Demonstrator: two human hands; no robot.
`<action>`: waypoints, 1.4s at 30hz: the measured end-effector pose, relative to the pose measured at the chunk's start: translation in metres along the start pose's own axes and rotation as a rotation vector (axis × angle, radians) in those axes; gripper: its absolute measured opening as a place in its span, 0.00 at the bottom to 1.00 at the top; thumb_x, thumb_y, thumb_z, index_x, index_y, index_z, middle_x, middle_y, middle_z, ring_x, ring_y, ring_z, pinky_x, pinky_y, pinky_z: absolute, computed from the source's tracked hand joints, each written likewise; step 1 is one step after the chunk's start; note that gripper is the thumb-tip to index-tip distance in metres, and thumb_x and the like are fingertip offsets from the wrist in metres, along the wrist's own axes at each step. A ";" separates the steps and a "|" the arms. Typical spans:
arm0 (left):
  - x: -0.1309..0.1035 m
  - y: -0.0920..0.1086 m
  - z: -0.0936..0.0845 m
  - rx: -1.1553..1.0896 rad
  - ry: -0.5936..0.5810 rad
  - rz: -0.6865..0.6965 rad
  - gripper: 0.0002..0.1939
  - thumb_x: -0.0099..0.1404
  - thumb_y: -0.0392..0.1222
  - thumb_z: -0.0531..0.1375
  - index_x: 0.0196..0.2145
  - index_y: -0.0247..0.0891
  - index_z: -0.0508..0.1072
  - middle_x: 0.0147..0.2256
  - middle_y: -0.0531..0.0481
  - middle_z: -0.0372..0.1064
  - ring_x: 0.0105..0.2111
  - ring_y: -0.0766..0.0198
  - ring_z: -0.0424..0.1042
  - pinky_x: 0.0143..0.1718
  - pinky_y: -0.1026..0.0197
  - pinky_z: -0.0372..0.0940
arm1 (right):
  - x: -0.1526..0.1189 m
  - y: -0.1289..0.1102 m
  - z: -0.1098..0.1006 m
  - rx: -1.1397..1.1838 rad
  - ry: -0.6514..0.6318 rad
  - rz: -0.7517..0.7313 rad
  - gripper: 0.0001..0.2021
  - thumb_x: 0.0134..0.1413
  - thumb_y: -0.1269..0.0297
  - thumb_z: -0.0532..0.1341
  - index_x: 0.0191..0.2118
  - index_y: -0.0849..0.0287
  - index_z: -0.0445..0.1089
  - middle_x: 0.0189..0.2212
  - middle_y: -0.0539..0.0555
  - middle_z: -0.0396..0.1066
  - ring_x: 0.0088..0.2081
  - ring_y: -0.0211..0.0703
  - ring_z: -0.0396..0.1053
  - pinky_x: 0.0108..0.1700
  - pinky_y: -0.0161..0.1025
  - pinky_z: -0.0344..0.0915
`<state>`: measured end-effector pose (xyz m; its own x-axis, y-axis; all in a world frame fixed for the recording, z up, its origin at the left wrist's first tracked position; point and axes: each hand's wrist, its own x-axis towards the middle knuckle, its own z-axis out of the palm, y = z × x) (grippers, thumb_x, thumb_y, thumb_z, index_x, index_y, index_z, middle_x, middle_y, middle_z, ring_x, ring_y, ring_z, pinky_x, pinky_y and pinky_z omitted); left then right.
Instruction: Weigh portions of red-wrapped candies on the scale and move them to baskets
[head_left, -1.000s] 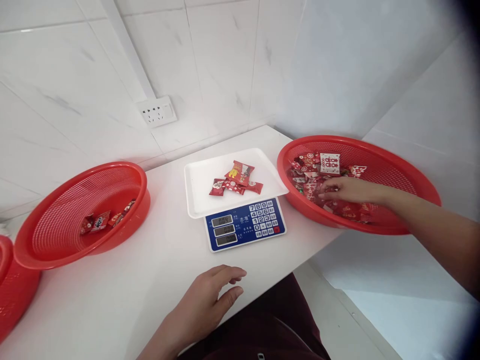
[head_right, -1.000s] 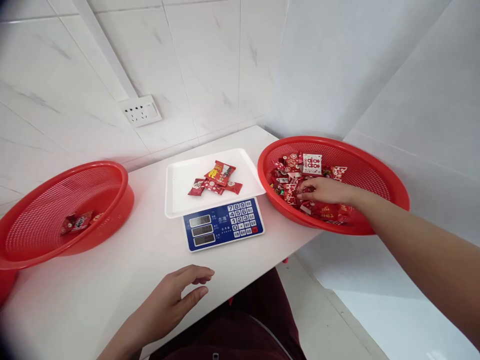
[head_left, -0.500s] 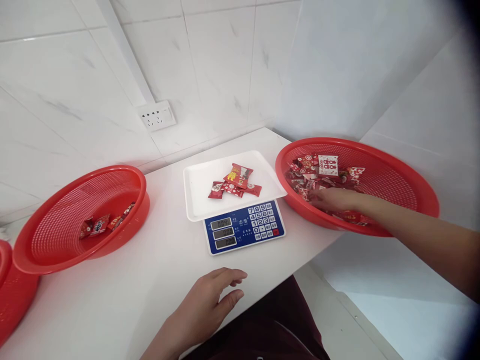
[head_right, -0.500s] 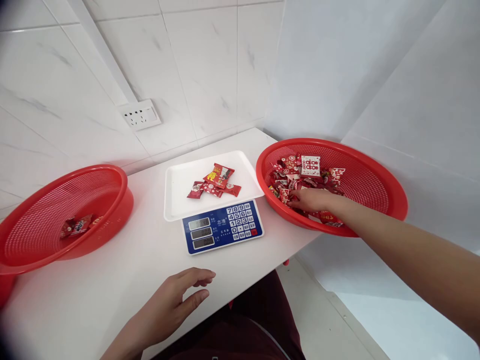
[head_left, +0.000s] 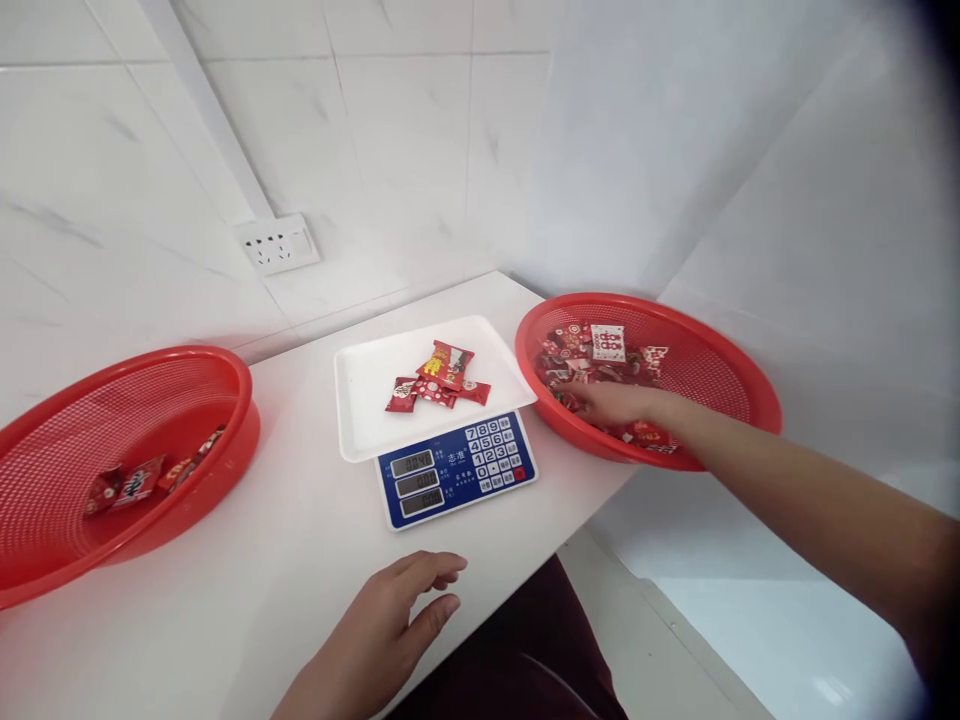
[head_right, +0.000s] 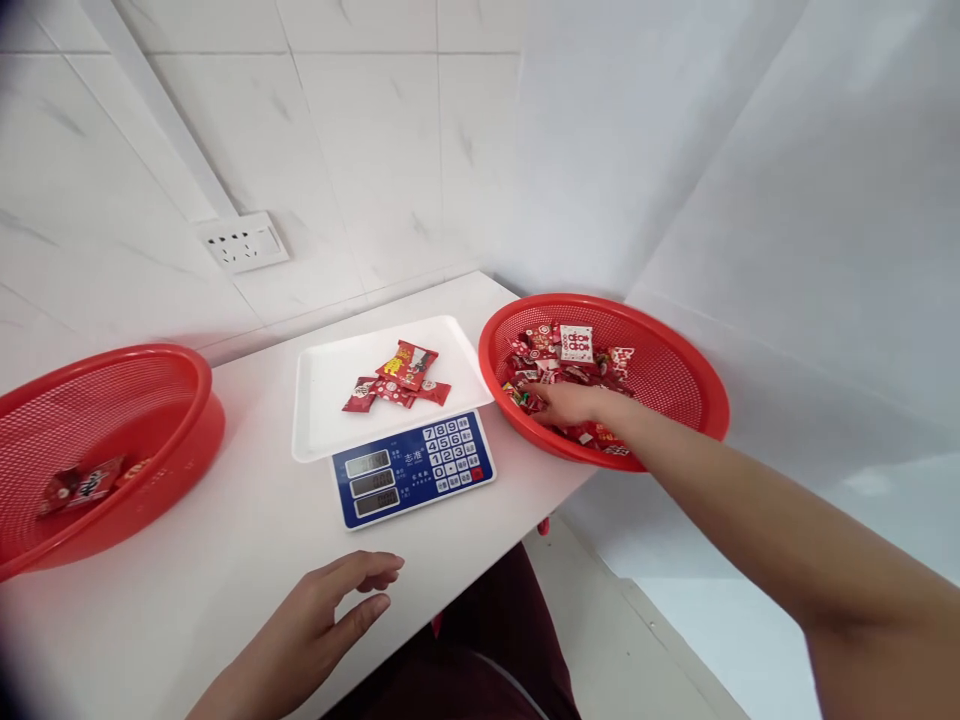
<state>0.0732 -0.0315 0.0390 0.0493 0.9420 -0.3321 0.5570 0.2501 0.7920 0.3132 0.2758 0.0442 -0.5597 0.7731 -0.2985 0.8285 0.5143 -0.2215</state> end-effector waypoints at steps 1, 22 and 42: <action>0.000 0.000 0.001 0.003 -0.002 0.000 0.15 0.65 0.49 0.51 0.49 0.49 0.68 0.48 0.52 0.69 0.46 0.61 0.69 0.47 0.61 0.64 | 0.002 -0.001 0.004 0.006 -0.028 0.003 0.26 0.47 0.63 0.60 0.55 0.57 0.64 0.34 0.56 0.76 0.28 0.44 0.71 0.30 0.35 0.63; 0.002 0.000 -0.003 -0.005 0.047 0.015 0.15 0.64 0.47 0.52 0.48 0.49 0.69 0.46 0.52 0.70 0.45 0.61 0.69 0.46 0.61 0.64 | -0.008 -0.068 -0.042 0.512 0.364 -0.232 0.08 0.47 0.58 0.60 0.32 0.56 0.66 0.33 0.52 0.72 0.35 0.43 0.69 0.37 0.39 0.63; -0.012 -0.011 -0.005 -0.051 0.091 0.021 0.15 0.65 0.45 0.51 0.47 0.46 0.69 0.44 0.50 0.71 0.43 0.61 0.68 0.45 0.60 0.63 | -0.021 -0.131 -0.011 0.678 0.325 -0.355 0.23 0.53 0.66 0.57 0.56 0.54 0.57 0.49 0.56 0.68 0.47 0.46 0.68 0.50 0.46 0.63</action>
<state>0.0628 -0.0446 0.0369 -0.0160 0.9630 -0.2690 0.5132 0.2388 0.8244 0.2161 0.1964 0.0898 -0.6666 0.7291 0.1548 0.3547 0.4929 -0.7945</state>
